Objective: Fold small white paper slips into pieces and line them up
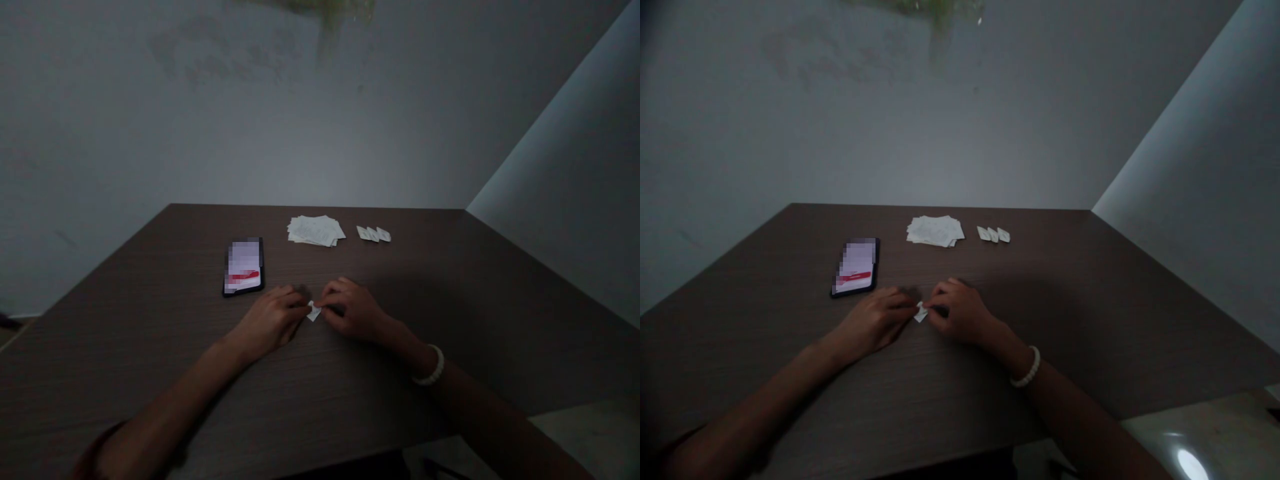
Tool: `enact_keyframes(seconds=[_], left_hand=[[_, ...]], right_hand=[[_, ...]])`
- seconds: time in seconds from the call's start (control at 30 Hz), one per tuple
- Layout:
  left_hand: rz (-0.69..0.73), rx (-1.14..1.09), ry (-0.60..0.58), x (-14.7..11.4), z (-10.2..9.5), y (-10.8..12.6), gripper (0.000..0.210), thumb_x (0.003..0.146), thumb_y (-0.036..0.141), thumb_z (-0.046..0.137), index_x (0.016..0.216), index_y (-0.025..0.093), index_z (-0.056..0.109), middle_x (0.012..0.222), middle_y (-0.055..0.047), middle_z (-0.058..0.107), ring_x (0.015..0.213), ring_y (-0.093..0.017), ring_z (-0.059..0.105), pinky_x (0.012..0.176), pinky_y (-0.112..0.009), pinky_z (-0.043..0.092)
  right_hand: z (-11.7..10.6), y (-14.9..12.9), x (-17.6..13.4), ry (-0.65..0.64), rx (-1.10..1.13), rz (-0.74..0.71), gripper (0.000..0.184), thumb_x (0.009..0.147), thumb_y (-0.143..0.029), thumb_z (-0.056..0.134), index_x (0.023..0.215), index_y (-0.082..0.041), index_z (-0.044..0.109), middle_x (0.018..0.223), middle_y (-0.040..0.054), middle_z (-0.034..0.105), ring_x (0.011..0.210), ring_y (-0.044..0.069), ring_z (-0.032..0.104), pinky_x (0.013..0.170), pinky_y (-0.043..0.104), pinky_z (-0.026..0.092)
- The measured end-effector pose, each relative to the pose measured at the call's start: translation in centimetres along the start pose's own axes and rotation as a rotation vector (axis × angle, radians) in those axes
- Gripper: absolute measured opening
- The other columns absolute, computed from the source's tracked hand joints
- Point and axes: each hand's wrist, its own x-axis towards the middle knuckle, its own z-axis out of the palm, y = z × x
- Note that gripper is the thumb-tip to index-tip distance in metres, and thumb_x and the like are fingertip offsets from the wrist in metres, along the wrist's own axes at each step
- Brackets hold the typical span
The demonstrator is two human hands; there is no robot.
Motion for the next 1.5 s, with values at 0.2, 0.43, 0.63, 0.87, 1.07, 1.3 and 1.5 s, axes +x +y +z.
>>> enact_keyframes(seconds=[0.2, 0.43, 0.63, 0.87, 1.07, 1.3, 1.5], left_hand=[[-0.036, -0.132, -0.002, 0.0, -0.5, 0.5, 0.024, 0.093, 0.02, 0.046, 0.096, 0.018, 0.07, 0.098, -0.008, 0.062, 0.091, -0.022, 0.055, 0.081, -0.037, 0.045], [-0.092, -0.198, 0.034, 0.3, 0.0, 0.4, 0.023, 0.092, 0.017, 0.048, 0.093, 0.018, 0.071, 0.095, -0.008, 0.063, 0.089, -0.021, 0.055, 0.079, -0.036, 0.046], [-0.125, -0.184, 0.074, 0.4, 0.4, 0.4, 0.02, 0.088, 0.015, 0.053, 0.091, 0.019, 0.072, 0.095, -0.007, 0.065, 0.088, -0.021, 0.056, 0.078, -0.036, 0.046], [-0.144, -0.098, 0.075, 0.3, 0.4, 0.6, 0.018, 0.087, 0.019, 0.056, 0.08, 0.018, 0.072, 0.084, -0.006, 0.067, 0.082, -0.021, 0.055, 0.077, -0.037, 0.044], [-0.176, -0.069, 0.093, 0.4, 0.2, 0.9, 0.023, 0.091, 0.032, 0.054, 0.08, 0.017, 0.068, 0.084, -0.007, 0.063, 0.084, -0.022, 0.054, 0.077, -0.036, 0.043], [-0.233, -0.037, 0.079, 0.4, 0.2, 1.1, 0.024, 0.087, 0.04, 0.059, 0.084, 0.016, 0.065, 0.087, -0.007, 0.062, 0.087, -0.024, 0.053, 0.077, -0.038, 0.043], [-0.254, -0.039, 0.033, 0.4, 0.2, 1.1, 0.021, 0.086, 0.036, 0.059, 0.09, 0.018, 0.068, 0.092, -0.008, 0.062, 0.092, -0.026, 0.053, 0.08, -0.04, 0.043]], right_hand=[[0.2, -0.2, 0.0, 0.026, 0.016, 0.026, 0.018, 0.088, -0.035, 0.061, 0.09, -0.021, 0.073, 0.091, 0.0043, 0.063, 0.084, 0.017, 0.053, 0.075, 0.03, 0.041], [0.3, -0.2, 0.0, 0.024, 0.026, 0.051, 0.017, 0.084, -0.034, 0.066, 0.093, -0.022, 0.072, 0.092, 0.0042, 0.063, 0.086, 0.017, 0.054, 0.08, 0.031, 0.042], [0.5, -0.1, 0.0, 0.026, 0.023, 0.068, 0.019, 0.082, -0.034, 0.068, 0.096, -0.022, 0.072, 0.093, 0.004, 0.063, 0.086, 0.018, 0.053, 0.081, 0.032, 0.042], [0.2, -0.2, -0.1, -0.003, -0.022, 0.045, 0.02, 0.086, -0.035, 0.063, 0.098, -0.023, 0.072, 0.091, 0.0047, 0.06, 0.084, 0.017, 0.052, 0.076, 0.031, 0.041], [0.3, -0.2, 0.4, -0.007, -0.058, 0.02, 0.019, 0.092, -0.027, 0.055, 0.087, -0.018, 0.071, 0.088, 0.0052, 0.062, 0.085, 0.018, 0.051, 0.076, 0.031, 0.04], [0.5, 0.3, 0.2, 0.032, 0.012, 0.045, 0.011, 0.087, -0.025, 0.063, 0.09, -0.021, 0.072, 0.088, 0.0043, 0.061, 0.084, 0.018, 0.051, 0.078, 0.032, 0.041], [0.4, 0.2, 0.2, 0.02, 0.024, 0.035, 0.018, 0.086, -0.024, 0.063, 0.101, -0.021, 0.071, 0.095, 0.006, 0.061, 0.09, 0.019, 0.051, 0.081, 0.033, 0.042]])
